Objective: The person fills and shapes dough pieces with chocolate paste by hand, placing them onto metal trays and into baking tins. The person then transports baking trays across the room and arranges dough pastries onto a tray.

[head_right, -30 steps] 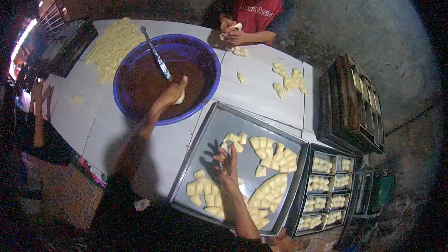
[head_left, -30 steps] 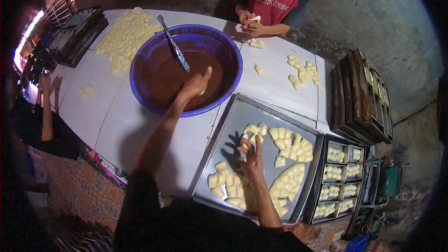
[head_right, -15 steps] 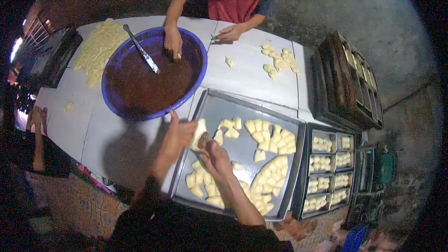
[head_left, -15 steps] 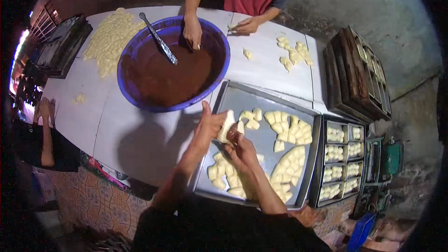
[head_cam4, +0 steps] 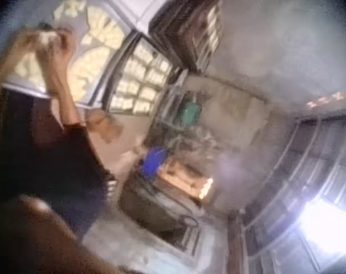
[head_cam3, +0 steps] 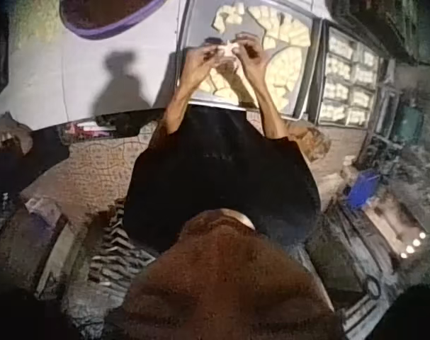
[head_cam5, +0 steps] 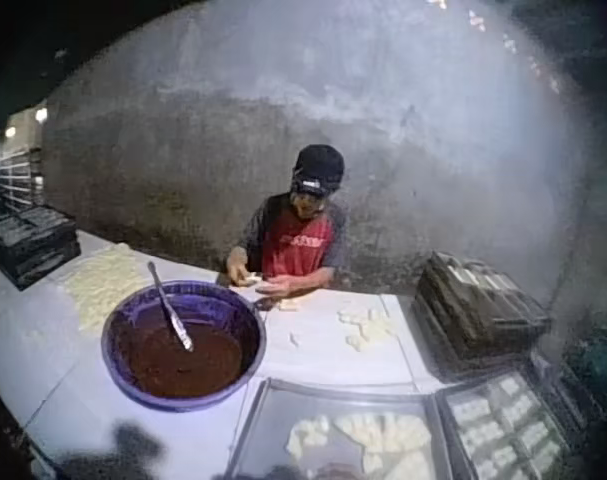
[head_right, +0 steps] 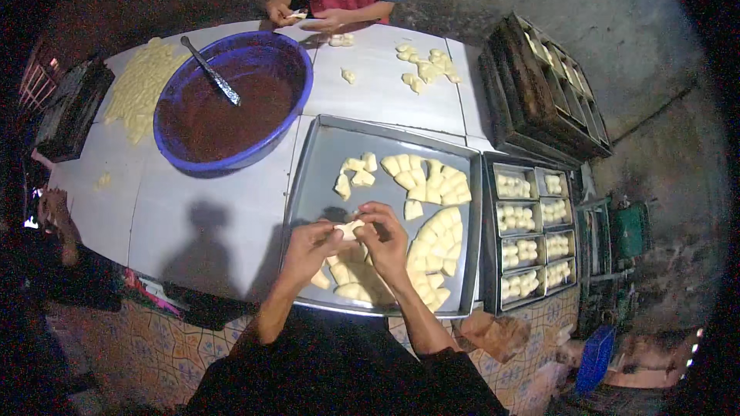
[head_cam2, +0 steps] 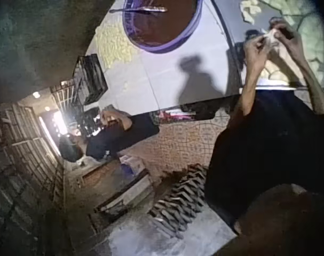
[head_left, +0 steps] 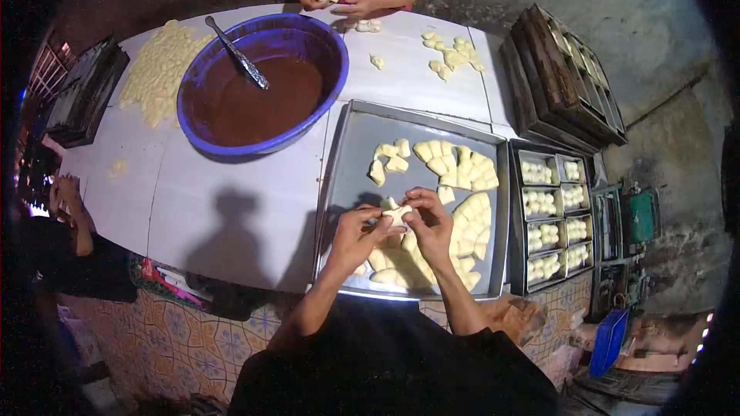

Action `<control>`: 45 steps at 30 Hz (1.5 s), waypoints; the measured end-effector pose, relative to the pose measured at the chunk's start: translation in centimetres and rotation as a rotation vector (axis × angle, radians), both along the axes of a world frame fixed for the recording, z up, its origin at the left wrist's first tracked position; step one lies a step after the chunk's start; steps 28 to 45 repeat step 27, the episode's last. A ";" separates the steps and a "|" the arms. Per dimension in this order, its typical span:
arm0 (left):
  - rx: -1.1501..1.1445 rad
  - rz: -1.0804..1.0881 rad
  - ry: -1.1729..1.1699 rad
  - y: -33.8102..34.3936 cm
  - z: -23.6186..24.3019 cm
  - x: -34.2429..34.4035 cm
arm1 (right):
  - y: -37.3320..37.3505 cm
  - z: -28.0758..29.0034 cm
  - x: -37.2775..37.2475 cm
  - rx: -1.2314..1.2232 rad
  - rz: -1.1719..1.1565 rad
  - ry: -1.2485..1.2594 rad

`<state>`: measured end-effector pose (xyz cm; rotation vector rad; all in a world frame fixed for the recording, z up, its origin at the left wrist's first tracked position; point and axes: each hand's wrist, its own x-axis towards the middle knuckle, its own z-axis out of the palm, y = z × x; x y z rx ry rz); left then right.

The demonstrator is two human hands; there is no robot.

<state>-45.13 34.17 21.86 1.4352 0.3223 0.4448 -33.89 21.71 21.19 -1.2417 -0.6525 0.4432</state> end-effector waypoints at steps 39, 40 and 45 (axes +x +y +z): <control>-0.138 0.260 0.071 1.2 -3.7 0.4 | -3.2 -11.0 9.5 -0.507 0.209 -0.120; -0.138 0.260 0.071 1.2 -3.7 0.4 | -3.2 -11.0 9.5 -0.507 0.209 -0.120; -0.138 0.260 0.071 1.2 -3.7 0.4 | -3.2 -11.0 9.5 -0.507 0.209 -0.120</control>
